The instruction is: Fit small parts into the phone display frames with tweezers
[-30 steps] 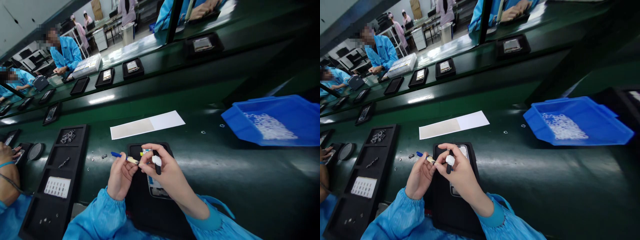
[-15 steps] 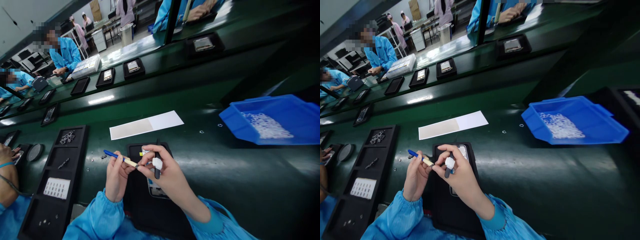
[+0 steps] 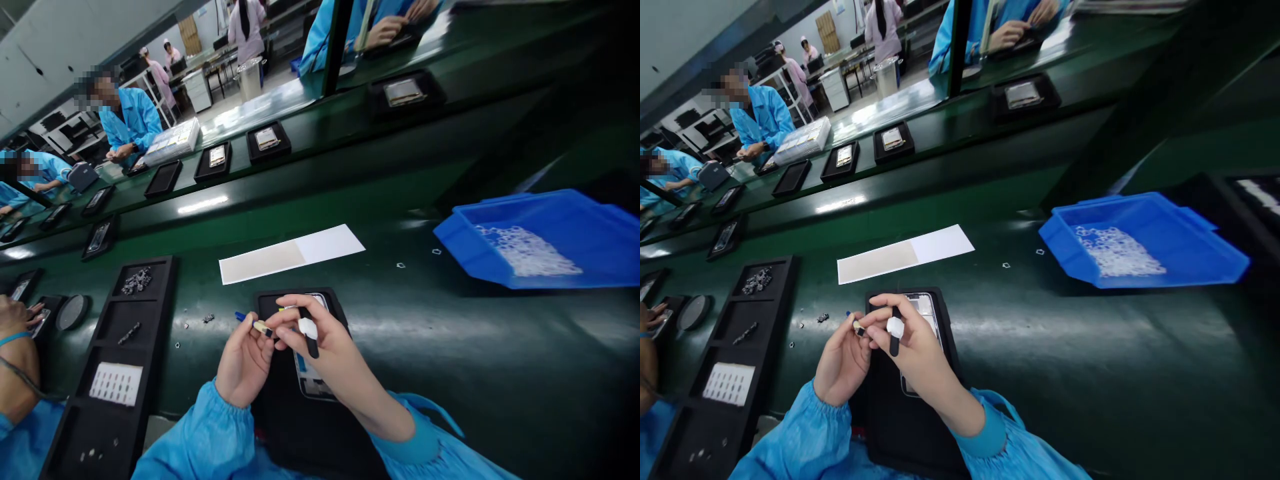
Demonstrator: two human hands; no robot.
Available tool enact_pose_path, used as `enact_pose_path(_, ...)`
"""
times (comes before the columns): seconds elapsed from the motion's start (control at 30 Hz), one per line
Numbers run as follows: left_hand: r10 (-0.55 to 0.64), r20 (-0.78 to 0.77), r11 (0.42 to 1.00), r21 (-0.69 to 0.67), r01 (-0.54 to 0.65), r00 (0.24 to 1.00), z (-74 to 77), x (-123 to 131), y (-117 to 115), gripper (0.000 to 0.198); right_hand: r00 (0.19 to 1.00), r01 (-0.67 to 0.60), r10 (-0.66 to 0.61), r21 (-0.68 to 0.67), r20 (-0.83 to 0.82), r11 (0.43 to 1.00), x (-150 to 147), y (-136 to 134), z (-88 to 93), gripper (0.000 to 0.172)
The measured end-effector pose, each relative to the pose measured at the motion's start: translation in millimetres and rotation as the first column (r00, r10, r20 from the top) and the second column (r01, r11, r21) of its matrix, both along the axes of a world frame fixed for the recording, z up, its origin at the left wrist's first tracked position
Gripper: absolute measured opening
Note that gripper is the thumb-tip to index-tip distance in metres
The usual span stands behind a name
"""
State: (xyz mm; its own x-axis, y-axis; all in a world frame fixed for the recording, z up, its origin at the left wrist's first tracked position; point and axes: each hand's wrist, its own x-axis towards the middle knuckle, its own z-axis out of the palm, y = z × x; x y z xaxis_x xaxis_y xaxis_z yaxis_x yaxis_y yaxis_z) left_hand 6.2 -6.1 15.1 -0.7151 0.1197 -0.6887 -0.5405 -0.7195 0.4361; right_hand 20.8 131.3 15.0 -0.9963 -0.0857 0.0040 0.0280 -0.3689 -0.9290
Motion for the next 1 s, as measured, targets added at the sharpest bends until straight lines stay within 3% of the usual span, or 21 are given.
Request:
enact_pose_path(0.23, -0.068, 0.043, 0.992, 0.113, 0.063, 0.997, -0.7, 0, 0, 0.040, 1.000, -0.003, 0.003, 0.002, 0.003, 1.000, 0, -1, 4.0, 0.031)
enact_pose_path(0.6, -0.045, 0.006, 0.985, 0.169, 0.043, 0.999, -14.9, 4, -3, 0.018, 0.967, 0.221, -0.179, 0.244, -0.183, 0.944, 7, -12, -8.4, 0.030)
enact_pose_path(0.77, -0.068, -0.026, 0.988, 0.140, 0.071, 0.997, -17.0, 5, -2, 0.013, 0.946, 0.282, -0.216, 0.285, -0.241, 0.916, 8, -14, -11.6, 0.029)
enact_pose_path(1.0, -0.055, -0.010, 0.989, 0.134, 0.055, 0.998, -18.7, 6, -3, 0.021, 0.904, 0.348, -0.237, 0.287, -0.356, 0.892, 9, -16, -12.8, 0.033)
